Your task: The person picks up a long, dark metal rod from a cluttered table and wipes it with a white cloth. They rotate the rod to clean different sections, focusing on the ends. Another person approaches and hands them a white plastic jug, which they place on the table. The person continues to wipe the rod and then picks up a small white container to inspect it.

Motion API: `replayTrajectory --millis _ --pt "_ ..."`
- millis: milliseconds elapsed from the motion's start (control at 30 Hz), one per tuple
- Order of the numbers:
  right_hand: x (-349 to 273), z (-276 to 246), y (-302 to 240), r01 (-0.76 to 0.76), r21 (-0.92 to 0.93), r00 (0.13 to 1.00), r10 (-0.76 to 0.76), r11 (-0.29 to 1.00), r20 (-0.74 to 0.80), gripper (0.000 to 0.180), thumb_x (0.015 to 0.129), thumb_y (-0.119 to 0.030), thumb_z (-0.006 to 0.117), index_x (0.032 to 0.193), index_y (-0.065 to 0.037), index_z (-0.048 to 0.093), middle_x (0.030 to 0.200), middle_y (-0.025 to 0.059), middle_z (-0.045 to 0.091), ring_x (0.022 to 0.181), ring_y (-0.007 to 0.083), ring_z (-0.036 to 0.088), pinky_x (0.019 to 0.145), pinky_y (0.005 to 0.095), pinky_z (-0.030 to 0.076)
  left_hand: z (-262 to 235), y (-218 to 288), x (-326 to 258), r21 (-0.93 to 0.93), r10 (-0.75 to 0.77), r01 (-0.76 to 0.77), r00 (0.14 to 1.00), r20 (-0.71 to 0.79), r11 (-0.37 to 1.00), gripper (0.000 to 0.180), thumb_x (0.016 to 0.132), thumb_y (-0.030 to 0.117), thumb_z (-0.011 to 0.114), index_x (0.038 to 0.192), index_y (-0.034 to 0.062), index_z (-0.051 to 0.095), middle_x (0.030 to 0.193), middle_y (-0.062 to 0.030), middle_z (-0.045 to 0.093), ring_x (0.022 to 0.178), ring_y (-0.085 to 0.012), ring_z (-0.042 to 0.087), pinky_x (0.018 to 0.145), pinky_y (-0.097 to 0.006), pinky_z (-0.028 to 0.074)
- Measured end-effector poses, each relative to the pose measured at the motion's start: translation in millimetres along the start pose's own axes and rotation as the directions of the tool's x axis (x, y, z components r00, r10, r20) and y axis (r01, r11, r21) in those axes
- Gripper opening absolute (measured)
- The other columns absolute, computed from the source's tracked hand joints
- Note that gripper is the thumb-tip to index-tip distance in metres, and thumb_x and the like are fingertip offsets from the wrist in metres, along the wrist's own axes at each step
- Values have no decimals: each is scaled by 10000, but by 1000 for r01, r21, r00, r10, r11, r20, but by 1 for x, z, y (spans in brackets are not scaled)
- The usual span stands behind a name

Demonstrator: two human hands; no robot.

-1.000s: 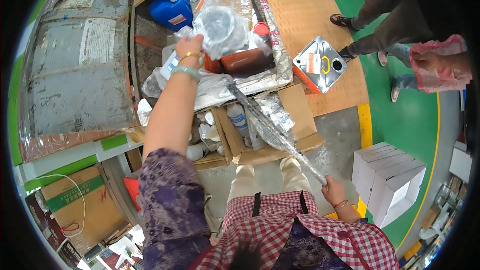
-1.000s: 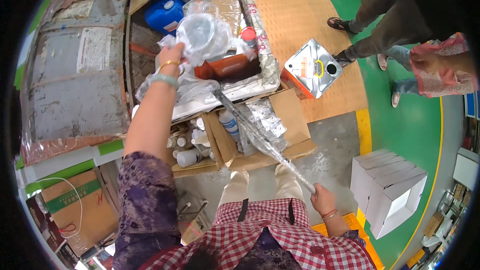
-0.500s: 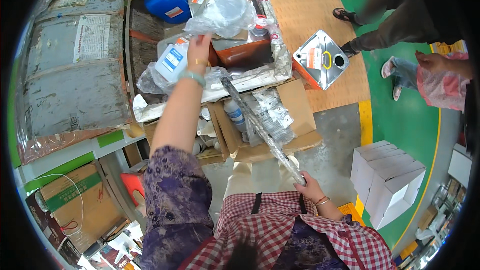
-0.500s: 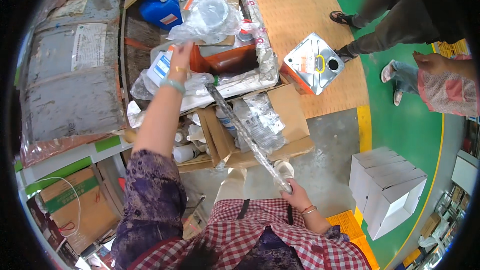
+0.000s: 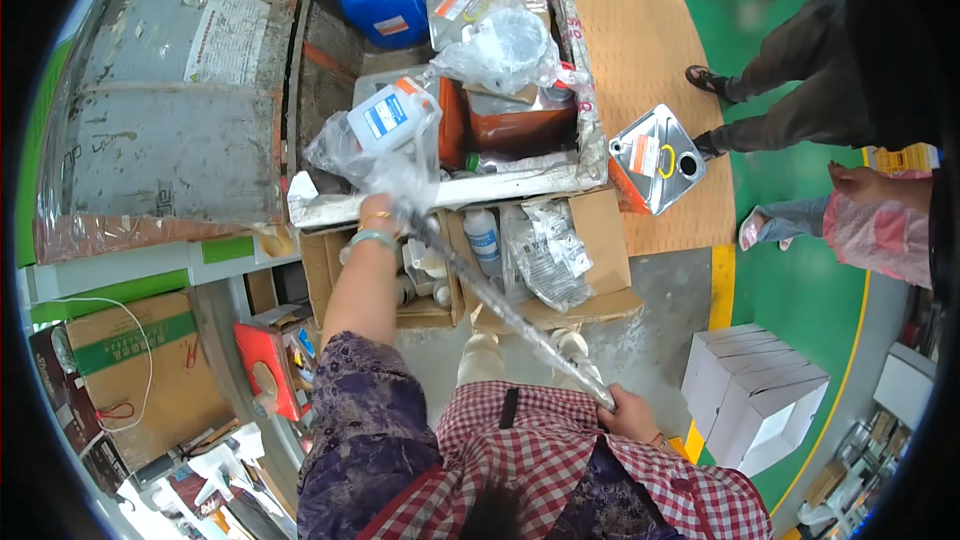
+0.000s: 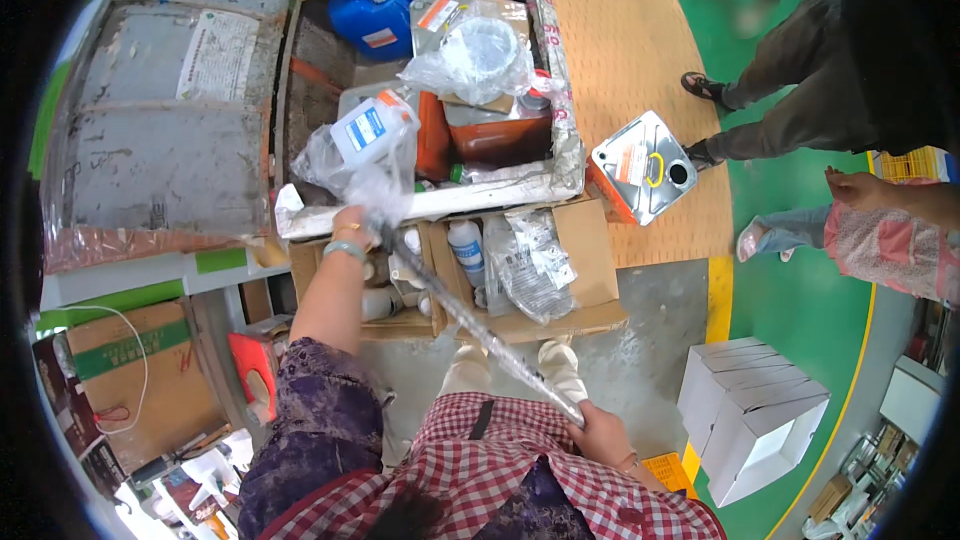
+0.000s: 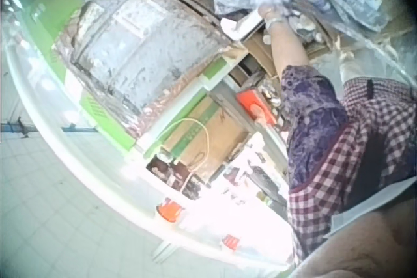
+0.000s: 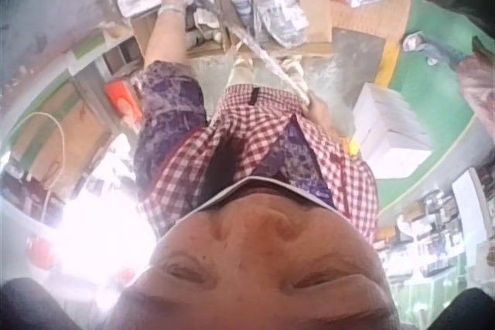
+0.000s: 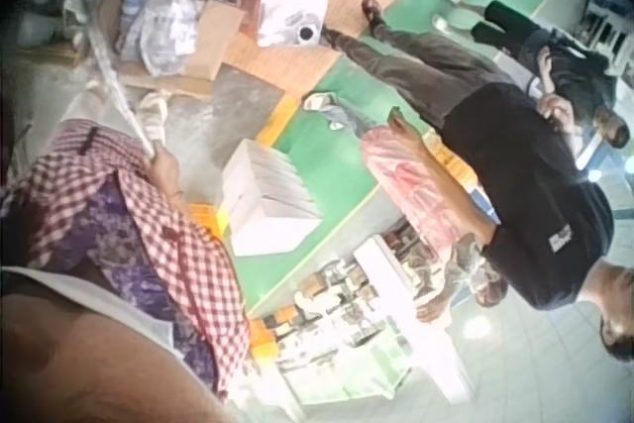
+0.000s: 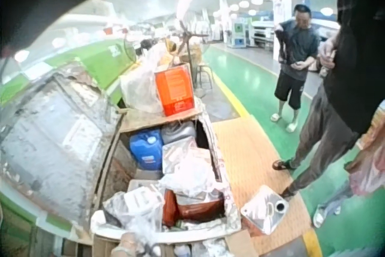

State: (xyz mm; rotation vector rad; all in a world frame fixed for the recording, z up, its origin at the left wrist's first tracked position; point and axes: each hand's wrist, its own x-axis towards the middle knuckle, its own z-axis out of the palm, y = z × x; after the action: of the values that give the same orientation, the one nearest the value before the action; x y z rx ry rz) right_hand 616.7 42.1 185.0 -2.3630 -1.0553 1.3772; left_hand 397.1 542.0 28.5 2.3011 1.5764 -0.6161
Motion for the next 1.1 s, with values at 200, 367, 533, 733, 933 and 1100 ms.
replayTrajectory --millis 200,367,533,733,933,1100 --pt "-53 5 -4 88 -138 995 -94 986 -39 257 645 -238 685 818 -94 561 656 132 583 623 341 580 561 427 458 -21 -189 20 354 -345 345 936 -65 869 276 788 232 590 1005 68 638 1030 -115 629 957 -246 604 797 -347 480" --pt "-96 29 62 -123 -323 957 26 939 -289 223 599 -220 701 715 -92 559 621 133 577 599 335 581 551 420 469 -80 -235 41 2 -462 471 865 -196 882 355 758 243 636 1061 61 602 1067 -166 585 976 -271 586 804 -338 468" --pt "-109 45 81 -455 -280 837 299 846 -458 182 644 -205 637 704 -69 531 640 166 585 629 353 589 569 439 471 -70 -185 47 -640 -444 -142 607 -659 755 626 746 339 646 1255 45 430 1307 -267 357 1161 -360 414 950 -432 353" --pt "-100 70 58 -463 -77 767 355 883 -534 231 669 -243 631 759 -48 545 672 202 585 664 399 574 587 457 463 -30 -162 10 -41 -214 225 959 186 973 452 876 423 393 1169 128 570 1315 -97 440 1296 -347 255 1028 -521 217" --pt "-112 62 12 -331 130 723 340 935 -601 188 665 -194 654 763 -57 571 640 185 572 609 356 587 547 402 456 -9 -101 -10 -416 -191 -33 852 -487 909 397 911 320 421 1153 31 545 1269 -143 481 1206 -308 406 987 -414 323" --pt "-119 51 36 -131 284 735 285 950 -615 162 662 -154 661 790 -71 605 627 150 580 565 270 598 525 343 451 -104 75 -138 -947 203 -301 926 -318 -110 421 911 312 491 1201 7 484 1165 -127 552 1070 -186 528 900 -296 408"
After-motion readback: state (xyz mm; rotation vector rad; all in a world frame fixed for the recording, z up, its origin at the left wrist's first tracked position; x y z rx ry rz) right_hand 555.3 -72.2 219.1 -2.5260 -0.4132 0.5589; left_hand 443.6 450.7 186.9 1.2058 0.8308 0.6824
